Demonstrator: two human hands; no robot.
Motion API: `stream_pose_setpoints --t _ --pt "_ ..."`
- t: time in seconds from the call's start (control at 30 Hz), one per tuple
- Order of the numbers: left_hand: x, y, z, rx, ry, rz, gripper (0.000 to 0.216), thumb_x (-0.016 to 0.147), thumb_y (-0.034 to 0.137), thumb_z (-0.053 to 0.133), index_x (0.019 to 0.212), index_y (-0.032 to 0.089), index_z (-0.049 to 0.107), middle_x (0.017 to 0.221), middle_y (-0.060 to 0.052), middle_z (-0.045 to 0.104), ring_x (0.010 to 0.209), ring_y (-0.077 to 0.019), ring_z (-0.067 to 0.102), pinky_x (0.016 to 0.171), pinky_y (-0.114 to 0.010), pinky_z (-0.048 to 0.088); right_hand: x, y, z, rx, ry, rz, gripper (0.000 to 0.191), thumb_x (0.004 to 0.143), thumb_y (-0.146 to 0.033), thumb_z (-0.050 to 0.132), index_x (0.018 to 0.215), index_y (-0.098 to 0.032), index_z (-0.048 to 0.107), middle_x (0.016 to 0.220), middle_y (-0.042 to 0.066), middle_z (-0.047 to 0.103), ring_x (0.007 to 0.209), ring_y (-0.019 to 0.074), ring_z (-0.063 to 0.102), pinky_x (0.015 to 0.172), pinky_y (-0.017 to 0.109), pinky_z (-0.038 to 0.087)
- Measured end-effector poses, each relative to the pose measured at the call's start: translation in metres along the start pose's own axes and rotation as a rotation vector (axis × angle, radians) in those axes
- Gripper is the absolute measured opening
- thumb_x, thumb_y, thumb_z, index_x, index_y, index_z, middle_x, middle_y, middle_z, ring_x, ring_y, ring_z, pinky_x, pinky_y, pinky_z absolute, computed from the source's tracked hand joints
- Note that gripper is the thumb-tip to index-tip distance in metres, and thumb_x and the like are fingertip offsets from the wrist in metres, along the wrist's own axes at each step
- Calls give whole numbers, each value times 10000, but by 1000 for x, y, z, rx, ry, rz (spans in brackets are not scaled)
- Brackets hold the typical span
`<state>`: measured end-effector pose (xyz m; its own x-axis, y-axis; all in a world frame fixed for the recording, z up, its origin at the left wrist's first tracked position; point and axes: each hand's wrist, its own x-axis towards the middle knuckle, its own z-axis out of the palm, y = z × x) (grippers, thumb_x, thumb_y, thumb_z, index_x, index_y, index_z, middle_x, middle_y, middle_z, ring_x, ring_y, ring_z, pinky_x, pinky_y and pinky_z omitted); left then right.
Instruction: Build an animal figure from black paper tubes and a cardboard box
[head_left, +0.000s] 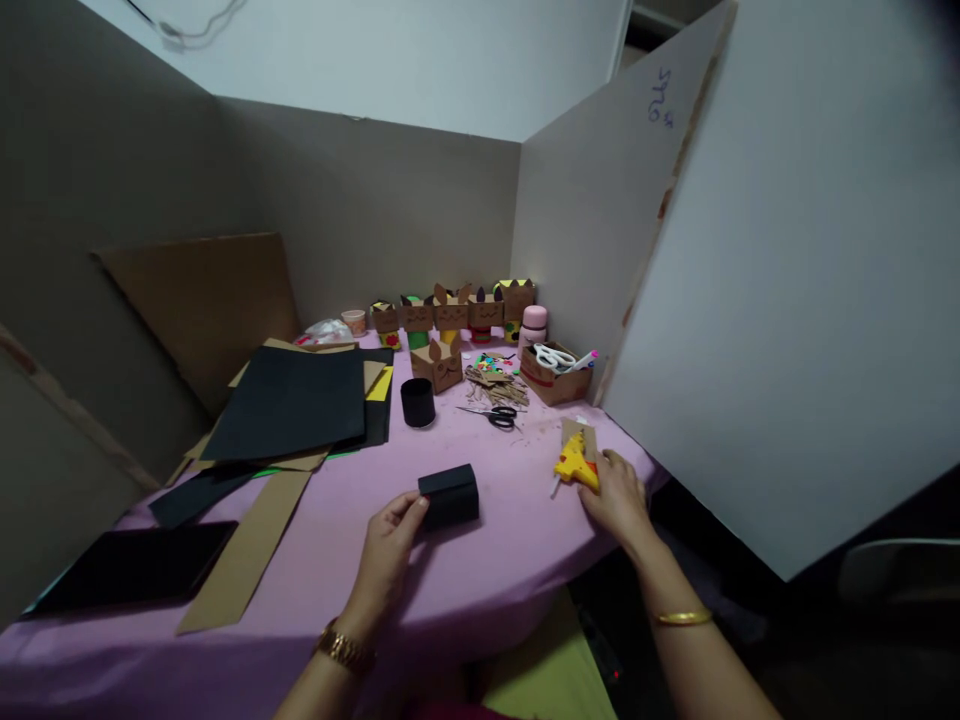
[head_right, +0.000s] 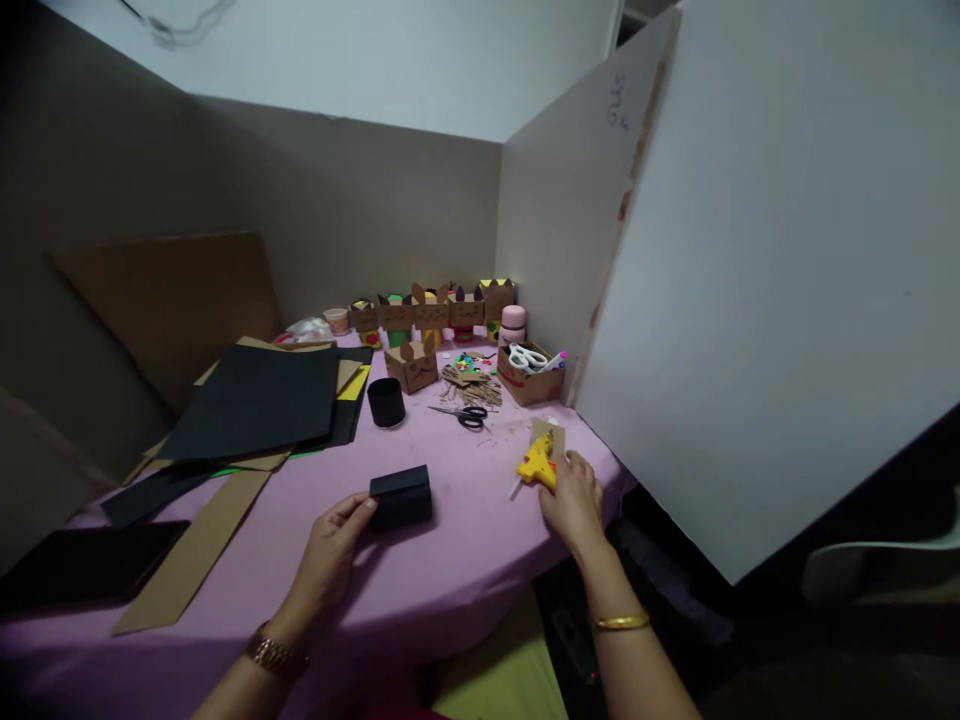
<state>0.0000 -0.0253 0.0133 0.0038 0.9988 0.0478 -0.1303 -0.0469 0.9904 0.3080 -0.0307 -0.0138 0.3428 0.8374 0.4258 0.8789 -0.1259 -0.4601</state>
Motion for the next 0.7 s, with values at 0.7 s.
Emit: stream_pose_setpoints --t 0.7 --pt "-3 -2 -1 -33 31 14 222 719 374 648 769 166 707 681 5 646 669 -147 539 648 -232 416 -14 2 8 359 175 -53 422 795 -431 484 1101 -140 480 1097 198 541 1064 350 478 931 523 363"
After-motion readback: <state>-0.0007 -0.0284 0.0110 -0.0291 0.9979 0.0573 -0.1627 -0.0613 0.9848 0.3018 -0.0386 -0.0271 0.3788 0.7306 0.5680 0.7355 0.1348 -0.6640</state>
